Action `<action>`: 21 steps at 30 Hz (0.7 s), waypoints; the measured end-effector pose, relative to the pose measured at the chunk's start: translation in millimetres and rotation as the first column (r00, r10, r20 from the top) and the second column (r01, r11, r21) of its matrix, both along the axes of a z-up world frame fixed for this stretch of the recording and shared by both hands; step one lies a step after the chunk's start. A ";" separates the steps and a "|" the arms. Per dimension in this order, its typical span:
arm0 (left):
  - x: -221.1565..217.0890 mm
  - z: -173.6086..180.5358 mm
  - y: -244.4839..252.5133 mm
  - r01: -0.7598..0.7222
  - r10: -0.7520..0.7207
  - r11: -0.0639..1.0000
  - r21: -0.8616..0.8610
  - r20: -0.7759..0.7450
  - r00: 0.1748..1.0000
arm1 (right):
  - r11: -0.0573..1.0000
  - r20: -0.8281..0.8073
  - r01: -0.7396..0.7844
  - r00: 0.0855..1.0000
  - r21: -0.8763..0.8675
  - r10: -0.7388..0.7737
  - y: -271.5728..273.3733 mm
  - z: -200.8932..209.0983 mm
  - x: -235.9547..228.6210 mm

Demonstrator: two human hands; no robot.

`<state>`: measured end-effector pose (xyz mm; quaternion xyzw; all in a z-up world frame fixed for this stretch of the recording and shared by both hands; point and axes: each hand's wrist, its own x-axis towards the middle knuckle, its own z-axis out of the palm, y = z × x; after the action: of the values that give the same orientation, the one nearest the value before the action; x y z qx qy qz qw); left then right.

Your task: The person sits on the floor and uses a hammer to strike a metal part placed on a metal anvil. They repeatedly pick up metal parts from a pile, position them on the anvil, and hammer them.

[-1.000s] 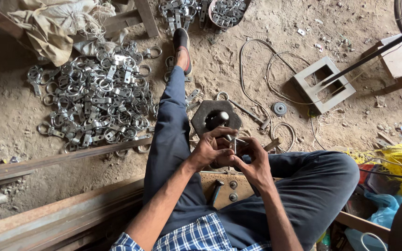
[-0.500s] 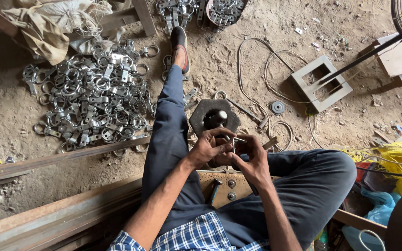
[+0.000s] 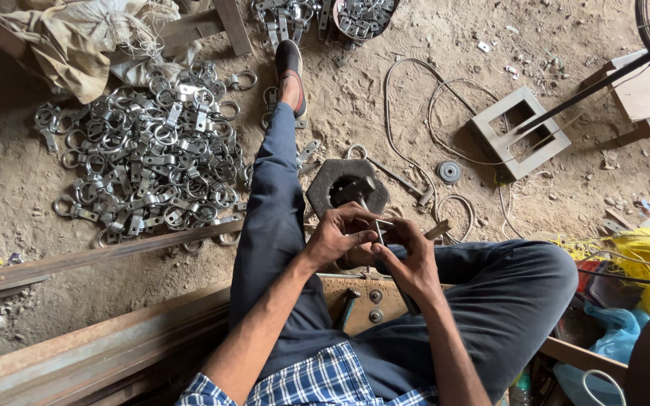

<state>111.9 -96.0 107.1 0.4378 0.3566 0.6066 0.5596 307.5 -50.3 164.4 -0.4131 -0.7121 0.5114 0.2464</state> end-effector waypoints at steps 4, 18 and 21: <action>-0.9 -5.4 -0.6 -0.025 0.025 1.000 -0.013 0.004 1.000 | 1.000 0.016 -0.020 1.000 0.000 0.020 0.0 -0.6 1.0; -2.9 -9.8 1.1 -0.045 0.044 0.999 0.023 0.054 0.998 | 0.997 -0.021 -0.062 0.998 0.052 0.063 -1.7 -0.7 -0.7; -2.5 -11.6 0.7 -0.045 0.045 0.999 0.007 0.061 0.997 | 0.996 -0.062 -0.059 0.996 0.065 0.063 -2.1 -0.6 -2.7</action>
<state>109.4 -95.3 95.5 0.4135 0.3466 0.6336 0.5545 304.8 -52.4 163.8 -0.3667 -0.7321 0.5086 0.2662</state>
